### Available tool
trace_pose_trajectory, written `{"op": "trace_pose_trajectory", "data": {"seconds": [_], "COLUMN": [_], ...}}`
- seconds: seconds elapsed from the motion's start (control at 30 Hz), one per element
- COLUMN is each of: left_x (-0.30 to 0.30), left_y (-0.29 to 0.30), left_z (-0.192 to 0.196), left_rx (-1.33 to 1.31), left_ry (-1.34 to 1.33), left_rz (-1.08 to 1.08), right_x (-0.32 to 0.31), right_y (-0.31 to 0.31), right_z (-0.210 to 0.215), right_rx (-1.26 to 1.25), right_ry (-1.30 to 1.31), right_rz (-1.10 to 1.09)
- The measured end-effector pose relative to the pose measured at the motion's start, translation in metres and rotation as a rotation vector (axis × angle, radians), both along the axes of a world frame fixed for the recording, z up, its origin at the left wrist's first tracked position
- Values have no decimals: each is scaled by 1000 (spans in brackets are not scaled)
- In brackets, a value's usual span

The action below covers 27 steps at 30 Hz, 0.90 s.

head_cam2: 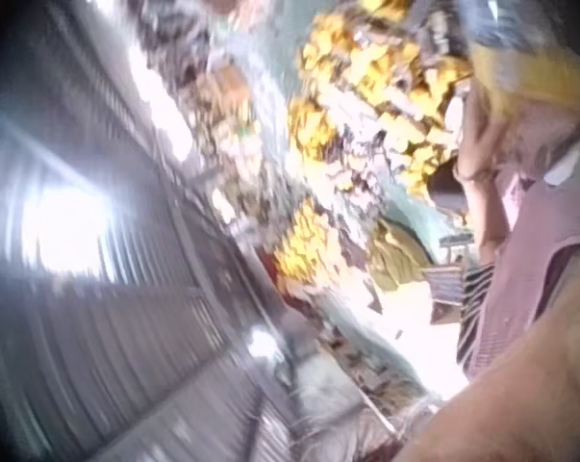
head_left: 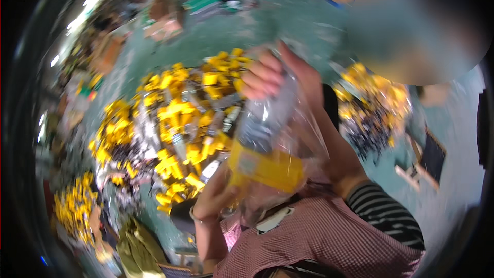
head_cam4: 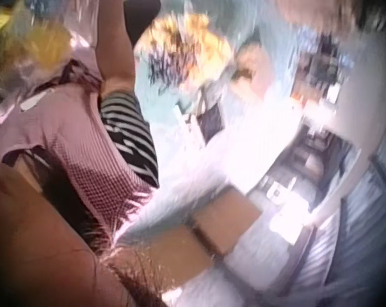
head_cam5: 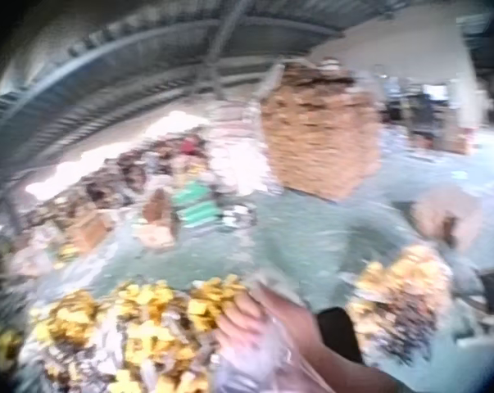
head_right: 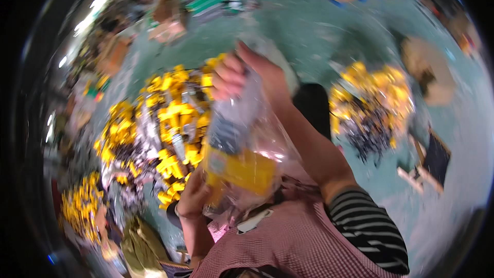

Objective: The recorder is taking yellow electronic handheld devices from a large pile and placing them individually into plastic bags.

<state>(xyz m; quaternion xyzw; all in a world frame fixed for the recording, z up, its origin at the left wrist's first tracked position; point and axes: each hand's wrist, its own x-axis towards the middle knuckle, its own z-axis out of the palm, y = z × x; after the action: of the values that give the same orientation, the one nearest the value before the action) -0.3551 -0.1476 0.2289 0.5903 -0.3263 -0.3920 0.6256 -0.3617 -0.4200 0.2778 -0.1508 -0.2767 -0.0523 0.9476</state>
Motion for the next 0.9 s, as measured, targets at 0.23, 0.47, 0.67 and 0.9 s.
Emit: {"op": "trace_pose_trajectory", "data": {"seconds": [0.23,0.47,0.67,0.9], "left_x": [-29,-31,-22,-30], "left_y": [-66,-146,-112,-35], "left_z": [-9,-11,52,70], "left_rx": [60,152,-253,-490], "left_ry": [268,-756,-687,-434], "left_rz": [397,37,-367,-704], "right_x": [-16,-101,-118,-248], "right_y": [-39,14,-175,-378], "right_z": [-145,-92,-106,-300], "right_rx": [93,-574,-611,-612], "right_ry": [239,665,1102,1822], "right_rz": [30,-554,-890,-1227]}}
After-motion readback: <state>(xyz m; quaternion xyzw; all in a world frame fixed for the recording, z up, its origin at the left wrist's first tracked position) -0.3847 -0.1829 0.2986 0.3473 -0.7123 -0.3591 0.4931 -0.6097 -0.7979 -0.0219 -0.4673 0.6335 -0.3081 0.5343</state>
